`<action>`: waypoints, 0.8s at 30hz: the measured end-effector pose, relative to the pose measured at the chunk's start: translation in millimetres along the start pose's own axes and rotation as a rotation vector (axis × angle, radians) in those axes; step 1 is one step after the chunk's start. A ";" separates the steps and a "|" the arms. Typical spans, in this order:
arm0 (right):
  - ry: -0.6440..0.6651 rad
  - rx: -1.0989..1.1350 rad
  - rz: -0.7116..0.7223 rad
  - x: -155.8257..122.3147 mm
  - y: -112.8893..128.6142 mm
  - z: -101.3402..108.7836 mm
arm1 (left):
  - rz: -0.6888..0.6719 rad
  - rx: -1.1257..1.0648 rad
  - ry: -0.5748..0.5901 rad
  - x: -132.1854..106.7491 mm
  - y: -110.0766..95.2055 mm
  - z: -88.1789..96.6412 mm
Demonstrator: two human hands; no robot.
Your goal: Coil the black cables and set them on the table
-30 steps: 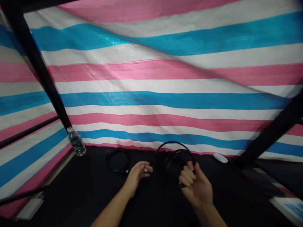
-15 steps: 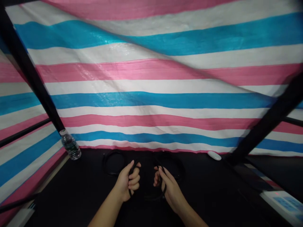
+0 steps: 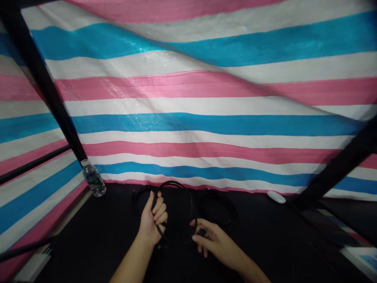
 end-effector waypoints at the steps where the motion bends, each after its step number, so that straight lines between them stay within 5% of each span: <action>1: -0.015 -0.102 0.011 -0.2 0.9 1.7 | -0.015 -0.013 -0.004 0.0 2.5 -0.9; 5: -0.015 -0.454 0.176 -3.9 10.7 2.1 | 0.073 -0.018 0.003 -1.4 13.8 -0.5; 10: -0.217 -0.247 0.224 -4.5 9.8 7.7 | 0.229 0.106 0.126 -7.8 18.8 -0.4; 16: -0.363 0.057 0.114 0.2 1.7 9.9 | 0.130 0.332 0.239 -12.9 20.5 -12.9; 20: -0.409 0.193 0.084 -1.9 7.4 7.9 | 0.048 0.361 0.216 -22.5 20.8 -19.7; 24: -0.279 -0.151 0.132 -14.6 26.2 -21.0 | -0.087 0.203 0.093 -36.7 18.0 -28.1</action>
Point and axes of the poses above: each hand's wrist, its own x-axis towards the middle knuckle, its own z-axis out of the back of the hand, y = z × x, the point moved 6 cm from there along x, towards the middle knuckle, and after that the axes turned 3 degrees about -x, right-handed, at the moved point
